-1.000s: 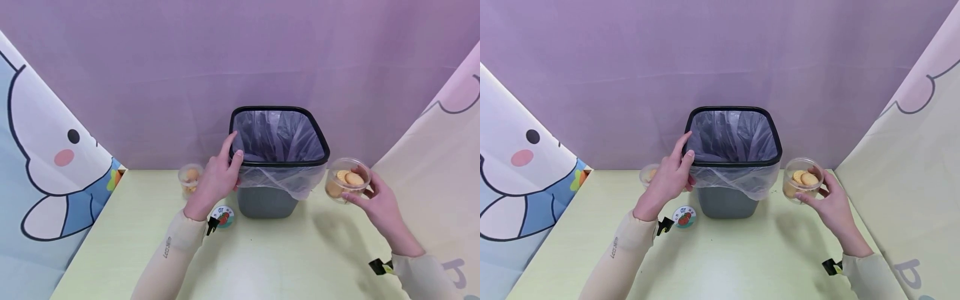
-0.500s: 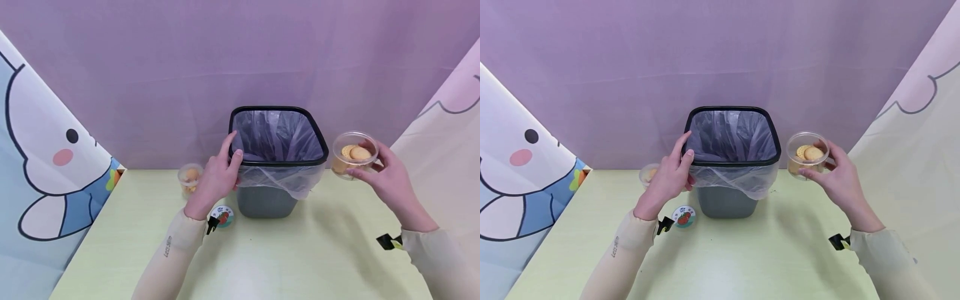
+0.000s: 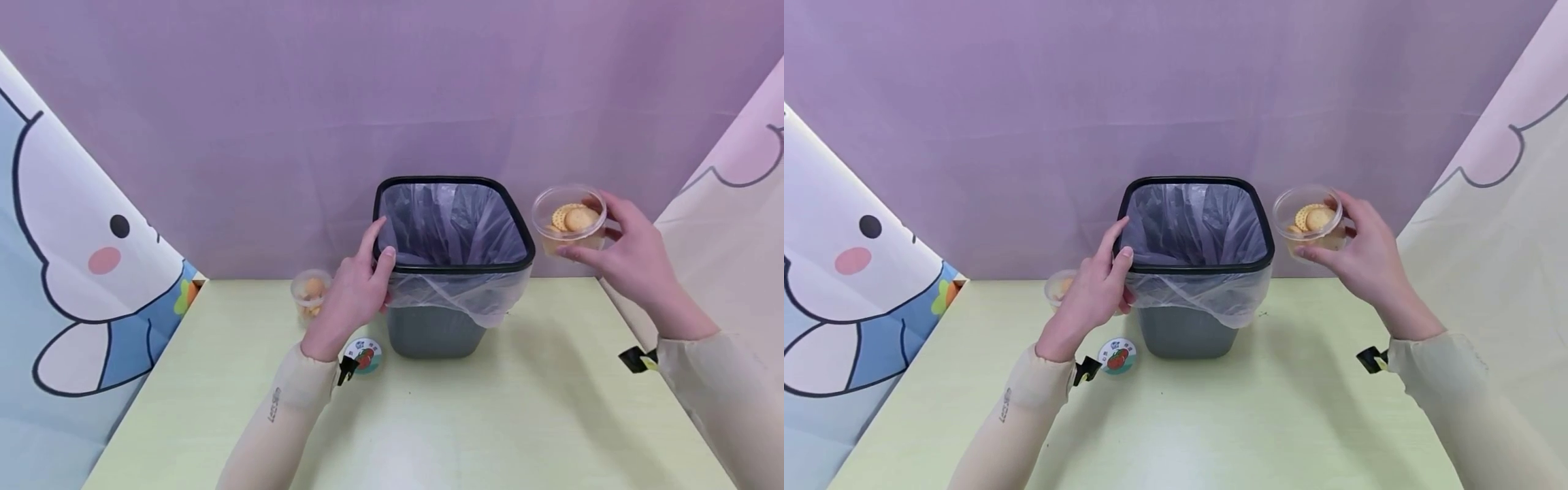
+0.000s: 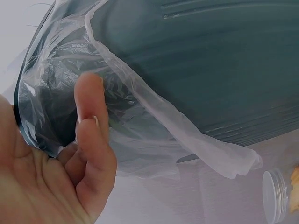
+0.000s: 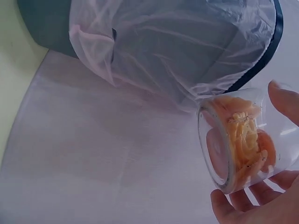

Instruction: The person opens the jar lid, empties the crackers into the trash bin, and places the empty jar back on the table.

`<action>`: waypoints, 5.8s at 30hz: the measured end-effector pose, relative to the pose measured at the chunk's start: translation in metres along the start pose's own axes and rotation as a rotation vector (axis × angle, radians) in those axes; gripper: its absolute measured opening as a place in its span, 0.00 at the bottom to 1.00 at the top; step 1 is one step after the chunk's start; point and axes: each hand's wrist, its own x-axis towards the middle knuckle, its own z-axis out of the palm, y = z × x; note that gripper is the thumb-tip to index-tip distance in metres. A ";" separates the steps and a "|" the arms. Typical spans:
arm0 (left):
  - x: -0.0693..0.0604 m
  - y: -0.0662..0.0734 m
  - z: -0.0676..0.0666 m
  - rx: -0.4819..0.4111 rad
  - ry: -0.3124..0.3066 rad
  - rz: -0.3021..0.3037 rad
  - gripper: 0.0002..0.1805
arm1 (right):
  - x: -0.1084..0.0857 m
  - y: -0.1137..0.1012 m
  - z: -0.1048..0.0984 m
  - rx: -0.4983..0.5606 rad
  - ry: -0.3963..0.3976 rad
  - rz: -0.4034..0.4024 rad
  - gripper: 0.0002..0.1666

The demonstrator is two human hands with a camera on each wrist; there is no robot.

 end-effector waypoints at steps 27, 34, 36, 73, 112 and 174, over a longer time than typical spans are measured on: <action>-0.001 0.000 0.003 0.007 0.009 -0.004 0.32 | 0.038 -0.026 0.007 -0.300 0.001 -0.342 0.59; -0.001 -0.001 0.003 0.003 0.020 0.000 0.31 | 0.043 -0.028 0.011 -0.394 0.041 -0.537 0.57; -0.001 -0.001 0.003 0.000 0.018 -0.001 0.31 | 0.043 -0.028 0.011 -0.420 0.050 -0.582 0.57; 0.000 -0.003 0.001 0.013 0.037 -0.009 0.32 | 0.053 -0.039 0.023 -0.570 0.084 -0.989 0.51; 0.000 -0.006 0.001 -0.001 0.042 -0.005 0.31 | 0.044 -0.044 0.026 -0.677 0.010 -1.081 0.44; -0.001 -0.007 0.001 -0.008 0.044 -0.006 0.31 | -0.067 0.089 0.105 0.251 -0.031 0.262 0.53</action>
